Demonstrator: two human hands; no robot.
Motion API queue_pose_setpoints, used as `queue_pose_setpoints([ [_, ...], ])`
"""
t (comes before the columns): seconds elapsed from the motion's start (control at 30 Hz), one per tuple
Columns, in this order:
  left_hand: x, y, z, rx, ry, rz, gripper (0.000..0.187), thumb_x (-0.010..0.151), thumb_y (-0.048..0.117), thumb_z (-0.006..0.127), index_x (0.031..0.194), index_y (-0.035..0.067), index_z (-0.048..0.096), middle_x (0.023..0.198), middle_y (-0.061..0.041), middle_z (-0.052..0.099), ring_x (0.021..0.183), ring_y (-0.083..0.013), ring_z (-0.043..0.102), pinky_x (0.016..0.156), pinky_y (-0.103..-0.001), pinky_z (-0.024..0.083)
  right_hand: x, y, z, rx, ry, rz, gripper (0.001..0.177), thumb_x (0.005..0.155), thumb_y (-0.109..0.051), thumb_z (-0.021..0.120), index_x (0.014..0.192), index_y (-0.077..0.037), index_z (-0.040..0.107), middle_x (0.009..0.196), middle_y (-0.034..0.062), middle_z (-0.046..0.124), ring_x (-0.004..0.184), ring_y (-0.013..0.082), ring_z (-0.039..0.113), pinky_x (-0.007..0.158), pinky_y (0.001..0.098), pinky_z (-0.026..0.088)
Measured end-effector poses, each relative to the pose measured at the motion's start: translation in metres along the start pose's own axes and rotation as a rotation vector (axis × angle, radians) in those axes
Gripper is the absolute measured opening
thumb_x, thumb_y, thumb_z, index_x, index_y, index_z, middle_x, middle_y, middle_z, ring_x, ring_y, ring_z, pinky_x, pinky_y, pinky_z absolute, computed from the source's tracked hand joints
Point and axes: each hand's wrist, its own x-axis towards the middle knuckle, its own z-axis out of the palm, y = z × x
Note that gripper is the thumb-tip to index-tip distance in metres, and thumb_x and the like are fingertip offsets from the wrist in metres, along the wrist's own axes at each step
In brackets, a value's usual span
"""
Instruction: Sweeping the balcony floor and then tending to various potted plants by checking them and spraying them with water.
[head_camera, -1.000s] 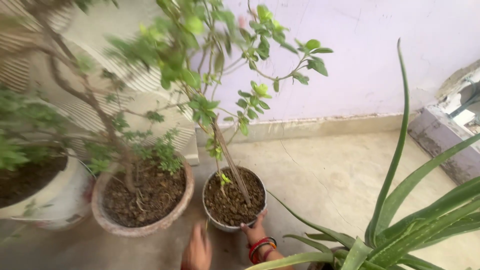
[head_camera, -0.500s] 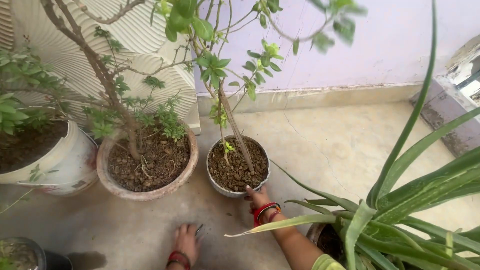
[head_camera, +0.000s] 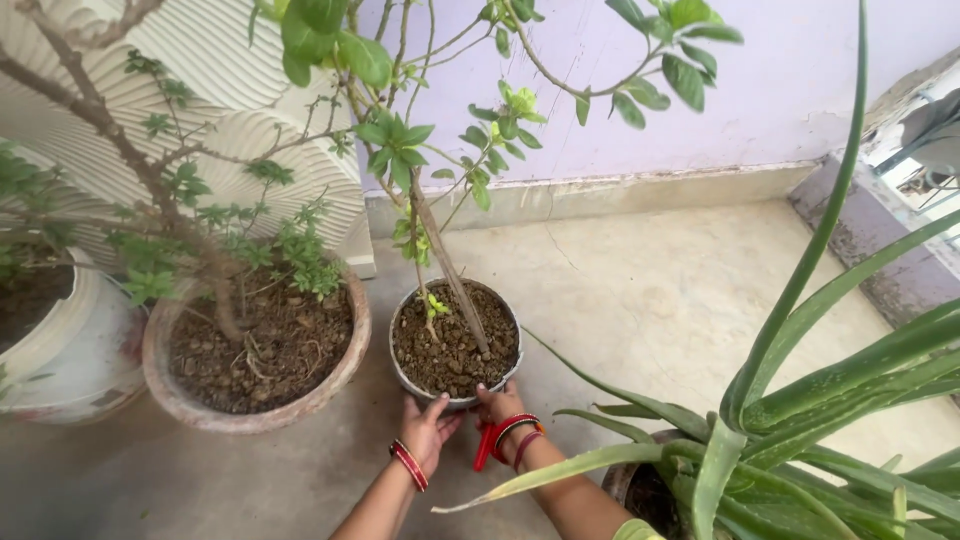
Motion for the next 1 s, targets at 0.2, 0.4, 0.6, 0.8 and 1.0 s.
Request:
queue_pose_setpoints([
  [0.2, 0.036, 0.015, 0.010, 0.022, 0.022, 0.048, 0.067, 0.090, 0.013, 0.067, 0.147, 0.017, 0.033, 0.138, -0.014, 0.056, 0.116, -0.0325, 0.065, 0.096, -0.048, 0.057, 0.011, -0.025, 0.010, 0.034, -0.044, -0.020, 0.041, 0.096, -0.014, 0.065, 0.129, -0.030, 0.047, 0.077, 0.0034, 0.058, 0.053, 0.0138, 0.047, 0.050, 0.0339, 0.047],
  [0.4, 0.096, 0.023, 0.024, -0.007, 0.015, 0.033, 0.068, 0.090, 0.010, 0.065, 0.148, 0.019, 0.030, 0.140, -0.015, 0.054, 0.120, -0.0347, 0.063, 0.097, -0.049, 0.057, 0.037, -0.052, 0.030, -0.028, 0.030, -0.062, 0.031, 0.097, -0.018, 0.066, 0.124, -0.023, 0.051, 0.074, 0.0037, 0.058, 0.052, 0.0131, 0.048, 0.050, 0.0328, 0.047],
  [0.6, 0.123, 0.056, 0.040, 0.126, -0.019, 0.009, 0.076, 0.092, 0.013, 0.062, 0.153, 0.024, 0.019, 0.142, -0.015, 0.054, 0.116, -0.0323, 0.065, 0.097, -0.046, 0.058, 0.029, -0.057, 0.021, 0.048, 0.102, -0.117, 0.071, 0.096, -0.016, 0.064, 0.154, -0.032, 0.028, 0.090, 0.0009, 0.066, 0.053, 0.0099, 0.043, 0.053, 0.0316, 0.047],
  [0.8, 0.102, 0.061, 0.020, 0.404, -0.003, 0.065, 0.073, 0.096, 0.023, 0.065, 0.155, 0.013, 0.024, 0.143, -0.013, 0.055, 0.117, -0.0338, 0.066, 0.097, -0.043, 0.058, 0.016, -0.024, 0.003, -0.004, 0.143, 0.035, 0.069, 0.095, -0.008, 0.061, 0.158, -0.016, 0.033, 0.118, 0.0064, 0.077, 0.053, 0.0093, 0.042, 0.053, 0.0283, 0.049],
  [1.0, -0.022, 0.005, -0.098, 1.940, 0.106, 0.397, 0.087, 0.094, 0.051, 0.061, 0.156, 0.002, 0.024, 0.150, -0.019, 0.049, 0.143, -0.0371, 0.042, 0.121, -0.047, 0.033, -0.034, 0.033, -0.009, -0.016, 0.020, 0.093, 0.053, 0.097, -0.013, 0.059, 0.148, -0.013, 0.046, 0.116, 0.0116, 0.076, 0.049, 0.0155, 0.047, 0.047, 0.0315, 0.046],
])
